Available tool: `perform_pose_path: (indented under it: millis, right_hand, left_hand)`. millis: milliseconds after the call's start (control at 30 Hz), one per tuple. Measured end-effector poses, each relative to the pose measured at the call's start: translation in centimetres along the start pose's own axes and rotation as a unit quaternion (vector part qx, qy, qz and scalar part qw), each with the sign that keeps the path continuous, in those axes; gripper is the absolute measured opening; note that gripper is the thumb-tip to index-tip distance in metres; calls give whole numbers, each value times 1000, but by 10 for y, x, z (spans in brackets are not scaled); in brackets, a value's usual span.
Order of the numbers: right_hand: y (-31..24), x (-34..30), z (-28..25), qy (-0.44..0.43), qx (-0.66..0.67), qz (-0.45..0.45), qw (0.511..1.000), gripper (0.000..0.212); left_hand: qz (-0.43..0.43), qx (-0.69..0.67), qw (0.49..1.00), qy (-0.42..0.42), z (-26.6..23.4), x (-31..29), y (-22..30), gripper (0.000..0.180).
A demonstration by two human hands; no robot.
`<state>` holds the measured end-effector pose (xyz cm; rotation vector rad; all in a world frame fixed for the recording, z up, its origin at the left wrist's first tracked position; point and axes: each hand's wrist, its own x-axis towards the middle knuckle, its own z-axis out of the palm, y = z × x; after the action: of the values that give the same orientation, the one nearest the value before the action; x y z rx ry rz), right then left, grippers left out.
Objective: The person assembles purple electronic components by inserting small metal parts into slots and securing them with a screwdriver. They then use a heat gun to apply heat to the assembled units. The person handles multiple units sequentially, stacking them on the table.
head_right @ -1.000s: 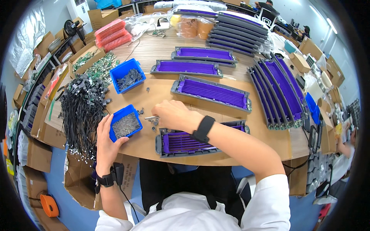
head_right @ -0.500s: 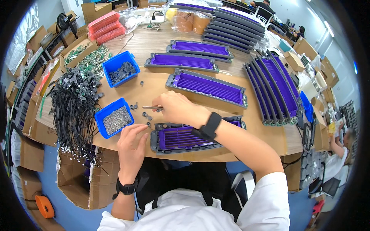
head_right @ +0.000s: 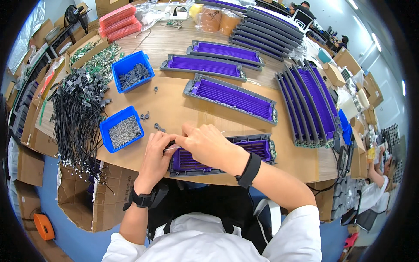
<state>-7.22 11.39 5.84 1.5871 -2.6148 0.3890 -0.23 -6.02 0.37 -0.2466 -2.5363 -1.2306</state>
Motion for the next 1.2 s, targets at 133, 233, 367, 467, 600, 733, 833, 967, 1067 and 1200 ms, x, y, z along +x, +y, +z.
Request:
perform_pose_path:
  millis: [133, 233, 367, 467, 600, 733, 833, 967, 1067, 1200]
  right_hand:
    - [-6, 1, 3, -3, -30, 13, 999, 27]
    - [-8, 0, 0, 10, -25, 20, 999, 26]
    - [0, -3, -2, 17, -8, 2, 1000, 21]
    - [7, -7, -6, -21, 43, 11, 999, 17]
    - [12, -11, -9, -51, 93, 42, 993, 17]
    - [15, -15, -23, -11, 154, 32, 988, 23]
    - [21, -20, -23, 13, 129, 46, 990, 21]
    - [17, -30, -22, -43, 10, 44, 998, 15]
    - [16, -28, -18, -30, -13, 36, 999, 17]
    - [12, -25, -21, -48, -28, 39, 998, 20]
  left_hand:
    - [15, 16, 1000, 2, 2, 0, -3, 27]
    - [26, 19, 999, 7, 5, 0, -6, 27]
    - [32, 27, 999, 5, 7, 0, -5, 25]
    - [32, 22, 999, 9, 8, -1, -5, 20]
    - [31, 23, 999, 19, 11, -1, -7, 18]
    - [33, 17, 999, 28, 9, -1, -3, 15]
    - [34, 21, 999, 30, 9, -3, -5, 15]
    - [49, 24, 998, 35, 11, 0, -4, 14]
    - [44, 34, 998, 32, 12, 0, -4, 14]
    - [39, 46, 998, 28, 10, 0, -2, 13]
